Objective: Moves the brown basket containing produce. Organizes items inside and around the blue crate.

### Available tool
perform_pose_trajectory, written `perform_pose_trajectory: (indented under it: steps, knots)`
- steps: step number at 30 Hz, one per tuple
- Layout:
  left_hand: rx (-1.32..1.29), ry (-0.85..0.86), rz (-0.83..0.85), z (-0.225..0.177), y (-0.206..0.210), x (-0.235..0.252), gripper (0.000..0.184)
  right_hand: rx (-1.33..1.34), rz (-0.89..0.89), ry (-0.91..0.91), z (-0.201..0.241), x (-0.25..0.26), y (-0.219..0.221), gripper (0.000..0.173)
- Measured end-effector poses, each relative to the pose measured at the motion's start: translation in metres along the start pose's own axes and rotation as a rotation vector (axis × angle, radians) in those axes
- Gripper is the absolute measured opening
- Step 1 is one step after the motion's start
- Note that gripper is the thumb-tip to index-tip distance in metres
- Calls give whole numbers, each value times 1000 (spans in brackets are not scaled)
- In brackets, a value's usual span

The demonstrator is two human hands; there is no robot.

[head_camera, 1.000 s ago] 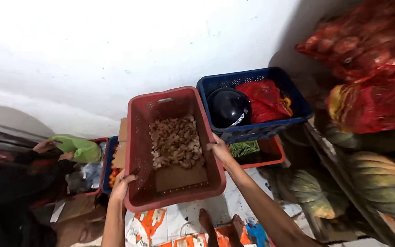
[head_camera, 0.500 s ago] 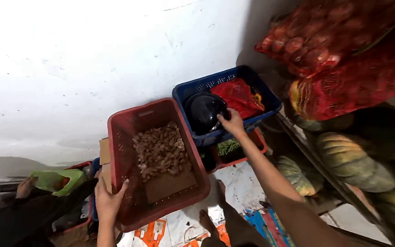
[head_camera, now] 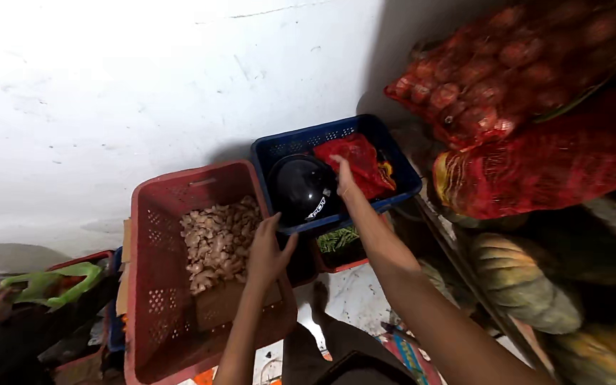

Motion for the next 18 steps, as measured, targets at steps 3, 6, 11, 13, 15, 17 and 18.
perform_pose_trajectory:
  steps: [3,6,11,13,15,17,18]
  knots:
    - [165,185,223,-7,83,52,50,-241,129,-132,41,7,3,62]
    - [355,144,360,13,128,84,51,-879,-117,-236,59,21,-40,69]
    - [391,111,418,47,142,88,52,-1118,65,-113,-20,64,-86,126]
    - [365,160,396,53,141,86,53,-1228,61,-280,0,64,-84,64]
    - [356,185,384,56,137,87,53,-1252,-45,-446,66,37,-80,32]
    - [360,204,351,54,134,86,55,-1216,-152,-513,128,15,-82,26]
    - [368,215,332,54,133,85,57,-1184,-202,-521,149,9,-83,26]
Point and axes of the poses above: each hand's wrist, its own x-axis towards the middle knuckle, its own y-axis out of the palm, z = x × y, the point moved 10 cm from there along x, towards the middle knuckle, and after that the axes turned 7 degrees about -x, right-handed, at the moved point
